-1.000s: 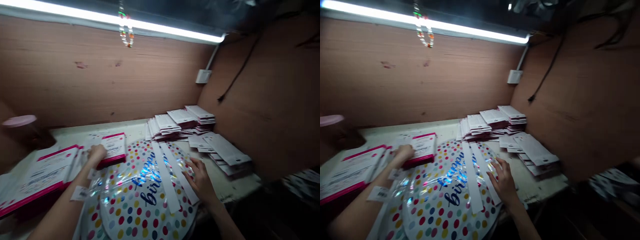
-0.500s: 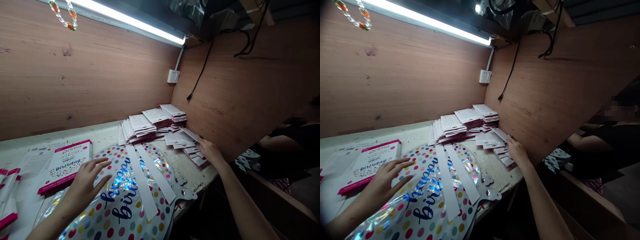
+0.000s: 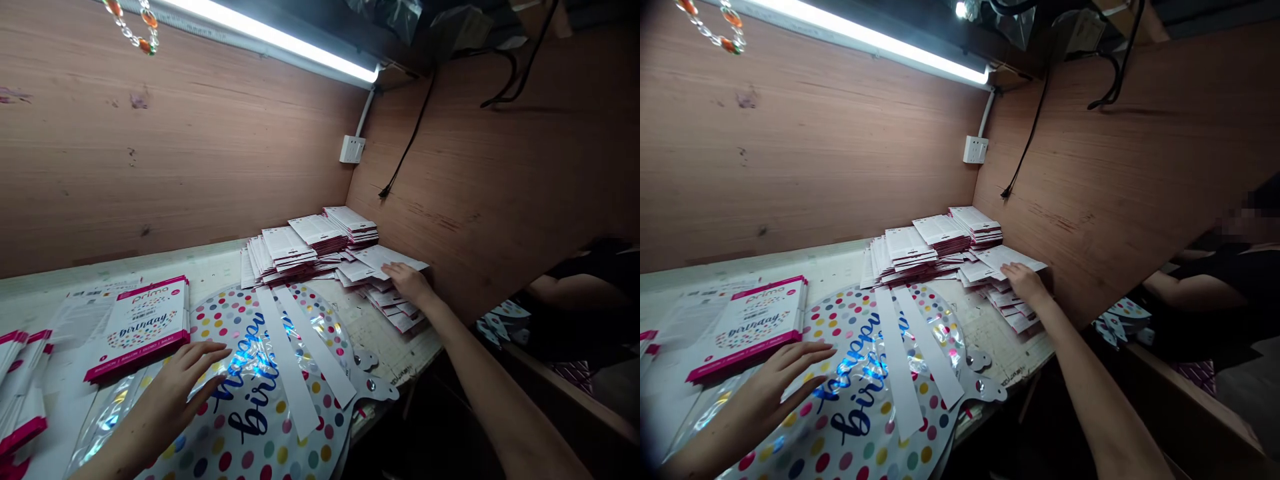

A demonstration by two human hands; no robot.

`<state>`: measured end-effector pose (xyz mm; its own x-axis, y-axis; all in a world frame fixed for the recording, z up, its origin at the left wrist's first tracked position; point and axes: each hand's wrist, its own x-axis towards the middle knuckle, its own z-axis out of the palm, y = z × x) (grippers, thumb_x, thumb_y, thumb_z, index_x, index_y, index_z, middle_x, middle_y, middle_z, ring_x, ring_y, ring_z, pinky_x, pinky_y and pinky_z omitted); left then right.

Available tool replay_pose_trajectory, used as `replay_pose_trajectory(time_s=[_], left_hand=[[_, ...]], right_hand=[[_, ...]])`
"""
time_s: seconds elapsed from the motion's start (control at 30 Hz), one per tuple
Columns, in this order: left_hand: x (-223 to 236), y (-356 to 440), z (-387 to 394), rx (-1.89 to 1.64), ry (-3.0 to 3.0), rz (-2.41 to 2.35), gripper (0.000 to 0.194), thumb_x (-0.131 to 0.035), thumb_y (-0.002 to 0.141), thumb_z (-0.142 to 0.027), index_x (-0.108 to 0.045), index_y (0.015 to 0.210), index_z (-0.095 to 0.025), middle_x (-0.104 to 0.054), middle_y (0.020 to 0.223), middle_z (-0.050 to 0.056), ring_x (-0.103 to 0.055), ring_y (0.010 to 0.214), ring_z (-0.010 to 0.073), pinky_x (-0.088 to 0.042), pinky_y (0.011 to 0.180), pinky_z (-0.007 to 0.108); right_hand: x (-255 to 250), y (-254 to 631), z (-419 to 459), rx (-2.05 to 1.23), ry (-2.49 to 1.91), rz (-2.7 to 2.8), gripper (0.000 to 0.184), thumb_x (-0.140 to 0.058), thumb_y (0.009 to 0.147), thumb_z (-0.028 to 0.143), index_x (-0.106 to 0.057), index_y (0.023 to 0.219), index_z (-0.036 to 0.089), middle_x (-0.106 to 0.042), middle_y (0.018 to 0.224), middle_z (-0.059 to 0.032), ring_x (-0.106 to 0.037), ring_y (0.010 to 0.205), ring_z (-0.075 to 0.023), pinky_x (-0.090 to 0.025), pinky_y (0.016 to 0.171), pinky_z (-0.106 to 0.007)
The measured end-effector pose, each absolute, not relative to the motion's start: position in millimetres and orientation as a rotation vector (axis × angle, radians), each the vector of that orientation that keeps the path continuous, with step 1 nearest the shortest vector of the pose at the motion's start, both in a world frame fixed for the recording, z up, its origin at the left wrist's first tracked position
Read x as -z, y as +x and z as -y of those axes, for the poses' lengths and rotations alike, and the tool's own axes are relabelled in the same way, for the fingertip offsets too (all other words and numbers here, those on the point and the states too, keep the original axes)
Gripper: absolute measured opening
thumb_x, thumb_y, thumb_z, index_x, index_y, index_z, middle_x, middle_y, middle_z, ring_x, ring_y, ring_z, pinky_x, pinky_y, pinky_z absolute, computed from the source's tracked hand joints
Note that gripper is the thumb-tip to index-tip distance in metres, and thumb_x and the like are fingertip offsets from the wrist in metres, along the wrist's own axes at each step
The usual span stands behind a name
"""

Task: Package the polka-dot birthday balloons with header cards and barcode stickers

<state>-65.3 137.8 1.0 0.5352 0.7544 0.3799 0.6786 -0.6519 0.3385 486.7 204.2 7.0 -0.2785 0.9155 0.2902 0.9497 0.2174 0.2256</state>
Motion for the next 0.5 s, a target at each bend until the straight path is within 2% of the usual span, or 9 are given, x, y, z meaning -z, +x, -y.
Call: replay_pose_trajectory(time_s=[0.13,0.23,0.33,0.5], left_hand=[[1,-70,-136,-0.704,2.576,-1.262,0.036,-0.050,0.093,-0.049,-0.066,0.117,-0.028,-0.068,0.115,0.008,-0.063,0.105,0.0269,-0.054,0.085,0.038],[-3,-61,-137,-0.609,2.605,-1.206,0.034,-0.053,0.092,-0.046,-0.067,0.117,-0.028,-0.069,0.115,0.008,-0.065,0.104,0.0262,-0.056,0.084,0.036],[-8,-49,-137,-0.573,2.596,-1.152,0.032,-0.053,0.092,-0.043,-0.067,0.117,-0.029,-0.069,0.116,0.008,-0.065,0.103,0.0262,-0.057,0.084,0.035],[-11,-40,-132,-0.546,2.511,-1.124,0.031,-0.052,0.093,-0.043,-0.065,0.119,-0.032,-0.068,0.117,0.007,-0.065,0.105,0.0265,-0.057,0.085,0.037]], right_hand=[[-6,517,-193,0.515,-1.782,2.466,0.054,-0.046,0.076,0.001,-0.063,0.124,0.018,-0.063,0.131,-0.0060,-0.057,0.120,-0.0221,-0.048,0.101,-0.037],[9,511,-191,0.509,-1.771,2.498,0.059,-0.048,0.070,-0.002,-0.061,0.125,0.013,-0.061,0.132,-0.0116,-0.058,0.119,-0.0247,-0.048,0.100,-0.039],[16,499,-195,0.527,-1.783,2.463,0.054,-0.044,0.073,-0.003,-0.062,0.123,0.007,-0.063,0.128,-0.0180,-0.059,0.117,-0.0282,-0.046,0.102,-0.044],[-11,494,-196,0.521,-1.762,2.380,0.048,-0.043,0.078,0.000,-0.066,0.119,0.011,-0.067,0.124,-0.0134,-0.062,0.114,-0.0256,-0.048,0.100,-0.040]])
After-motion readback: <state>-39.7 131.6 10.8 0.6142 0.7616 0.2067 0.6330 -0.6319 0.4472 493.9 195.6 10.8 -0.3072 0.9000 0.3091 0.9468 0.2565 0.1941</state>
